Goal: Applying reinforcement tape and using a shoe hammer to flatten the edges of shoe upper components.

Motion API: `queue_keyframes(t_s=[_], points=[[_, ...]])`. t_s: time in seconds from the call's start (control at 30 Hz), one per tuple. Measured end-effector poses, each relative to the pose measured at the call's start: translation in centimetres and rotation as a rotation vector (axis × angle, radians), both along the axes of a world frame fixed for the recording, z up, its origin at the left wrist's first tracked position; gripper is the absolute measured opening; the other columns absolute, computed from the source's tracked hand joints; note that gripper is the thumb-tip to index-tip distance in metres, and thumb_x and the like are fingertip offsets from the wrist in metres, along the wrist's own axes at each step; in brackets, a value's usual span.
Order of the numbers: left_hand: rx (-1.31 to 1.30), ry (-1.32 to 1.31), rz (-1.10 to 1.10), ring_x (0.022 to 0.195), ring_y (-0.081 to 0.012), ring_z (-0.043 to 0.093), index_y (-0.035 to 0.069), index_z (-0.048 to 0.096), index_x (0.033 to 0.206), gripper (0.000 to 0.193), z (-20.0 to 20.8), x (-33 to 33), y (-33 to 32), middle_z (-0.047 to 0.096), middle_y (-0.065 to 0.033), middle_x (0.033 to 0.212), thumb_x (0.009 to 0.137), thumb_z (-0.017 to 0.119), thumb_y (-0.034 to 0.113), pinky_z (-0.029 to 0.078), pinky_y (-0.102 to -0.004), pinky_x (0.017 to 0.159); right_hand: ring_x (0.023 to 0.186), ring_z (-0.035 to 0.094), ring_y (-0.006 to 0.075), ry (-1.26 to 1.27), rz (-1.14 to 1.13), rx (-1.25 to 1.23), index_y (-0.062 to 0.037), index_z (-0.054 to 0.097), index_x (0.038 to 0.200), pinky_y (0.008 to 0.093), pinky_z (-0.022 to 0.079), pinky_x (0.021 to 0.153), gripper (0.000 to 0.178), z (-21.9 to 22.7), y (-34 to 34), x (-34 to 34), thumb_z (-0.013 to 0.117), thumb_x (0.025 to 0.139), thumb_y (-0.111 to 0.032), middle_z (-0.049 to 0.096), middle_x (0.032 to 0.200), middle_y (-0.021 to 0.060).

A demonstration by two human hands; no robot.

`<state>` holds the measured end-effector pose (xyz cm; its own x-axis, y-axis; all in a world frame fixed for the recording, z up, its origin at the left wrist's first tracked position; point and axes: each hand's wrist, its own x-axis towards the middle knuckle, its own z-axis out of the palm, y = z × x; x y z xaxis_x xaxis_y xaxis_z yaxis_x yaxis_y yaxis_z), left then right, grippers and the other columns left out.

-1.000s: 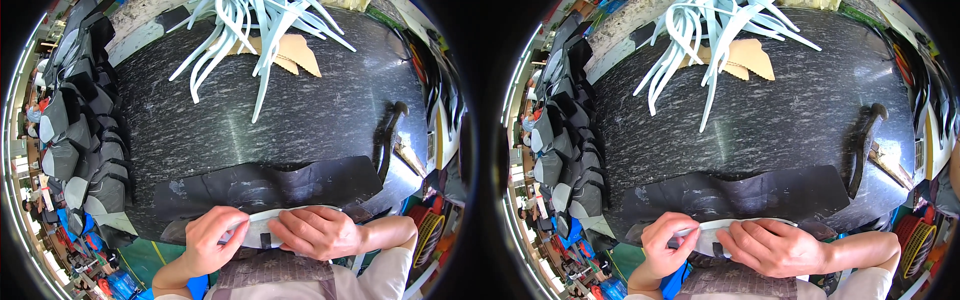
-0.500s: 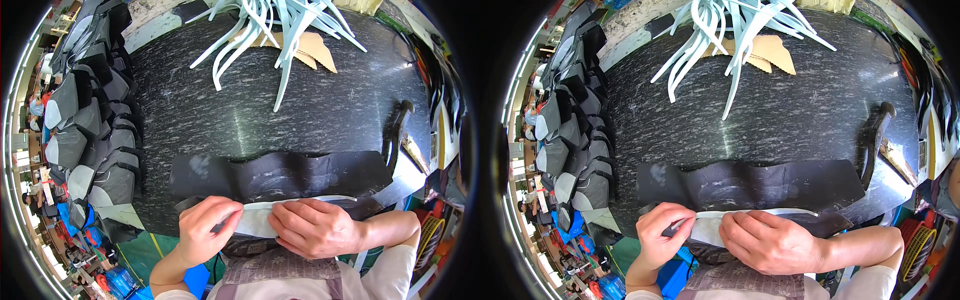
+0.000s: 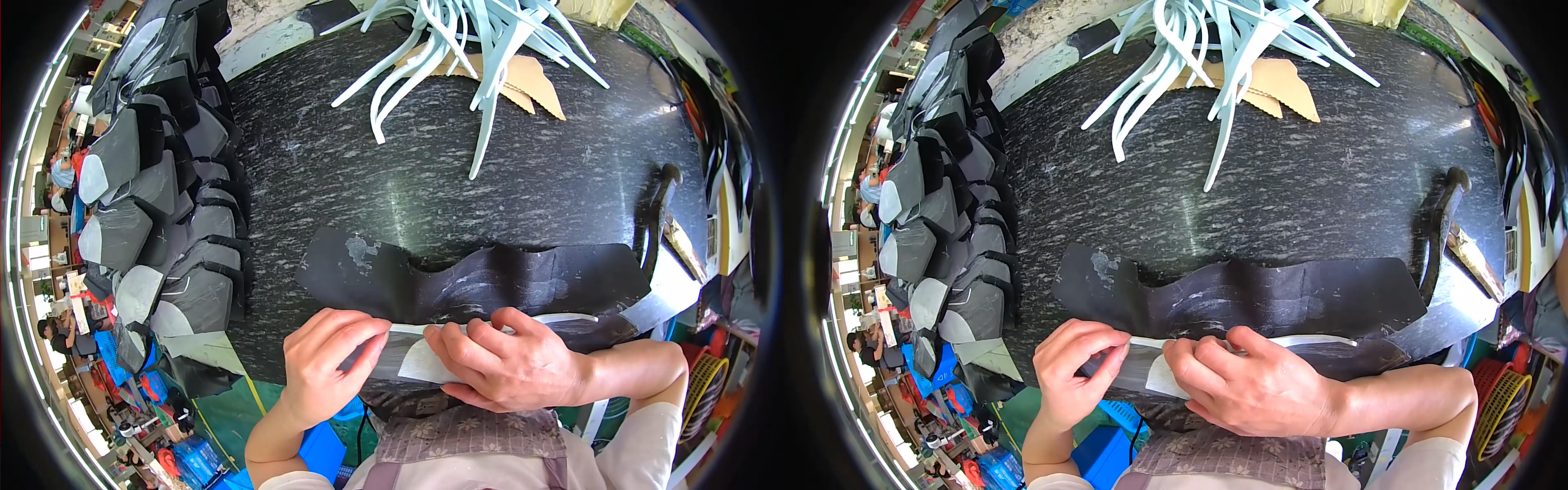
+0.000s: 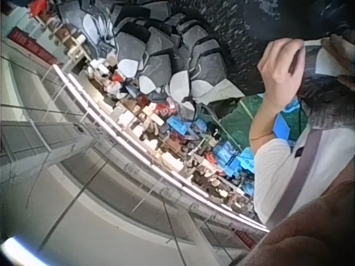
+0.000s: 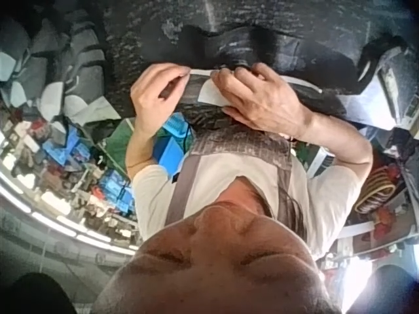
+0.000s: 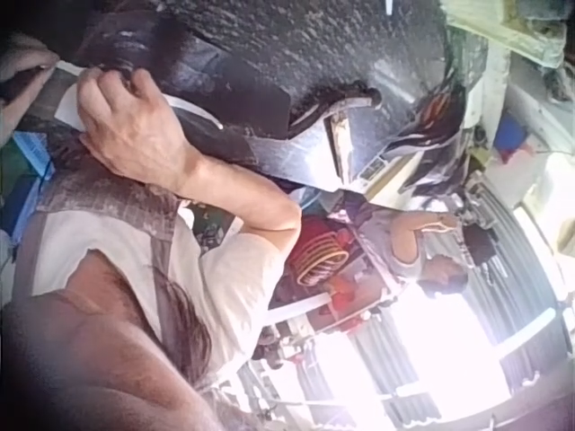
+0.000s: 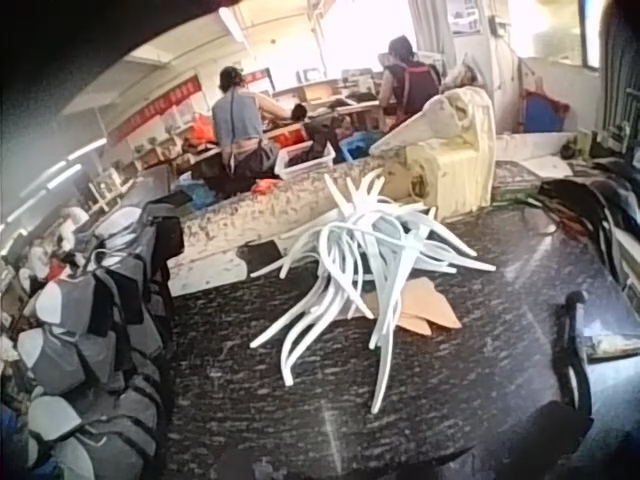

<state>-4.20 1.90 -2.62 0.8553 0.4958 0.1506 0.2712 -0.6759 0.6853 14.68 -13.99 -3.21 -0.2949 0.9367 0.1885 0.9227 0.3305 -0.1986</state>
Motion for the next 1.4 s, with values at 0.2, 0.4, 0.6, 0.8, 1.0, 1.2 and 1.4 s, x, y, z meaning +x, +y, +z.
queue_keyframes(t_s=[0.2,0.4,0.6,0.8,1.0,1.2,1.4], points=[[0.291,0.234,-0.053,0.076,-0.0199,0.057,0.012,0.073,0.089,0.02,1.8,1.0,1.7,0.06,-0.0001,0.085,0.071,0.082,0.013,0.047,-0.0336,0.065,0.077,0.05,0.0106,-0.009,0.015,-0.076,-0.0094,0.056,0.141,0.0264,0.039,0.063,0.077,0.1,1.9,-0.2,0.065,0.081,-0.057,0.049,0.093,-0.001],[0.032,0.118,-0.377,0.085,-0.0248,0.058,0.01,0.075,0.085,0.022,-0.3,2.2,5.0,0.063,-0.0045,0.091,0.065,0.084,0.014,0.045,-0.0388,0.079,0.081,0.051,0.0114,0.101,-0.084,-0.142,-0.0109,0.048,0.147,0.0298,0.04,0.068,0.087,0.7,-0.5,0.2,0.069,0.076,-0.057,0.047,0.094,-0.0004],[0.391,-0.06,-0.388,0.117,-0.0382,0.058,-0.005,0.057,0.13,0.049,0.7,-0.6,-5.3,0.057,-0.0192,0.132,0.088,0.073,0.014,0.05,-0.048,0.097,0.122,0.057,0.0308,0.538,-0.023,0.108,-0.0009,0.054,0.125,0.0448,0.046,0.107,0.044,-3.1,-4.3,0.1,0.054,0.086,-0.022,0.055,0.127,0.0159],[0.869,0.207,-0.911,0.123,-0.0364,0.057,-0.008,0.054,0.133,0.046,1.9,0.6,-4.2,0.056,-0.0246,0.133,0.089,0.054,0.008,0.049,-0.0416,0.104,0.105,0.06,0.0339,0.408,0.021,0.248,0.0007,0.065,0.102,0.0427,0.05,0.092,0.028,-1.6,-6.5,-0.5,0.062,0.094,-0.026,0.059,0.106,0.0171],[0.635,0.302,-0.932,0.119,-0.0374,0.059,-0.006,0.058,0.128,0.04,4.3,2.5,-3.9,0.059,-0.0236,0.129,0.092,0.056,0.012,0.049,-0.0423,0.101,0.115,0.058,0.0354,0.254,0.035,0.345,0.0018,0.069,0.105,0.0479,0.047,0.099,0.027,-2.9,-7.3,0.0,0.06,0.095,-0.021,0.062,0.12,0.0196],[0.675,0.261,-0.473,0.093,-0.038,0.061,0.003,0.059,0.11,0.054,2.9,10.9,-2.8,0.063,-0.0163,0.096,0.075,0.079,0.038,0.045,-0.0463,0.085,0.116,0.058,0.0373,0.229,0.051,0.275,-0.0024,0.065,0.121,0.0517,0.043,0.105,0.034,-2.6,-5.8,-2.5,0.062,0.095,-0.025,0.062,0.124,0.0192],[0.604,0.282,-0.691,0.083,-0.0268,0.065,0.008,0.062,0.086,0.008,5.0,9.9,-6.4,0.067,-0.0091,0.095,0.08,0.062,0.013,0.049,-0.0401,0.076,0.108,0.059,0.0236,0.341,-0.147,0.214,-0.003,0.066,0.103,0.0412,0.042,0.106,0.03,-4.2,-6.5,-2.7,0.058,0.078,-0.018,0.064,0.104,0.0075]])
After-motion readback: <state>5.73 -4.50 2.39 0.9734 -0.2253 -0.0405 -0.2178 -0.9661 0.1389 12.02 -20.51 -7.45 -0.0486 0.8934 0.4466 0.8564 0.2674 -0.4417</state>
